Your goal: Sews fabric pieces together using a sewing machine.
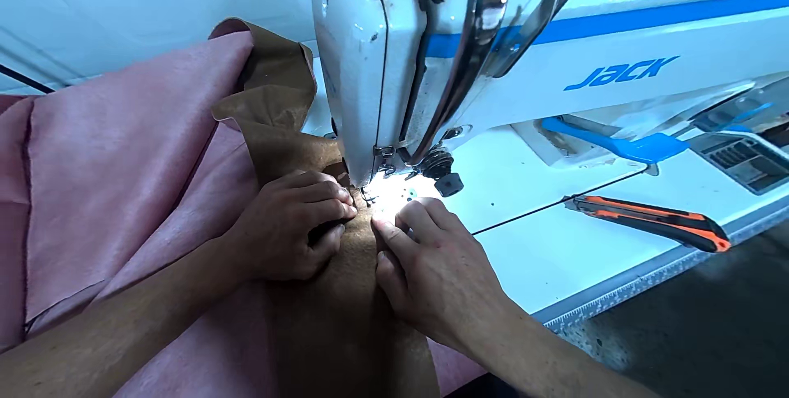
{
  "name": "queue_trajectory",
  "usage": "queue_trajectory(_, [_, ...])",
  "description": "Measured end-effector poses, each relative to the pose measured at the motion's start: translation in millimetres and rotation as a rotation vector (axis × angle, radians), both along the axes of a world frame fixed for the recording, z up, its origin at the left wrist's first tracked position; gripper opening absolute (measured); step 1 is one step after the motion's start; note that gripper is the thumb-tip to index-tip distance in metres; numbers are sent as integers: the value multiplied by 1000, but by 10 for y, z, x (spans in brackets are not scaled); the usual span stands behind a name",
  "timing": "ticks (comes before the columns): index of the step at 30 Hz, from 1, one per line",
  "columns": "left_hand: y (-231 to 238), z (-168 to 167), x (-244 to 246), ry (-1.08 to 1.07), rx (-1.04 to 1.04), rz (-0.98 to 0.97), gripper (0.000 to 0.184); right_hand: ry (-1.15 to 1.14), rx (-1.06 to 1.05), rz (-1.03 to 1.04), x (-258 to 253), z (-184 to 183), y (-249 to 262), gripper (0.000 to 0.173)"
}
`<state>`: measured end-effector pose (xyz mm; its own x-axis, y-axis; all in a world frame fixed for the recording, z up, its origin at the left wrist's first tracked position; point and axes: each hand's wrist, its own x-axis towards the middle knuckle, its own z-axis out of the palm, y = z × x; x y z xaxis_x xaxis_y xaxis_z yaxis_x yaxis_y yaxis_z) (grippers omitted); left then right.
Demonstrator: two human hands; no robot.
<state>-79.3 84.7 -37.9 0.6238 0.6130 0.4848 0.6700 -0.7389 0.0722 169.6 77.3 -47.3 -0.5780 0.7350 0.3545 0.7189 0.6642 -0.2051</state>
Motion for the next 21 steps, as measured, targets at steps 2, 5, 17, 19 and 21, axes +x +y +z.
queue_trajectory(2, [10, 5, -4, -1, 1, 0, 28, -4, 13, -2, -6, 6, -2, 33])
queue_trajectory(5, [32, 14, -6, -1, 0, 9, 28, -12, 30, 2, -14, 19, 11, 34])
queue_trajectory(17, [104, 35, -51, 28, 1, 6, 28, -9, -27, -36, -28, -135, 101, 37])
queue_trajectory(19, [116, 46, -72, 60, 26, 0, 29, -35, -58, -39, 52, -326, 160, 43])
queue_trajectory(21, [94, 74, -88, 98, 24, 24, 30, -40, -75, -24, 182, -417, 86, 47])
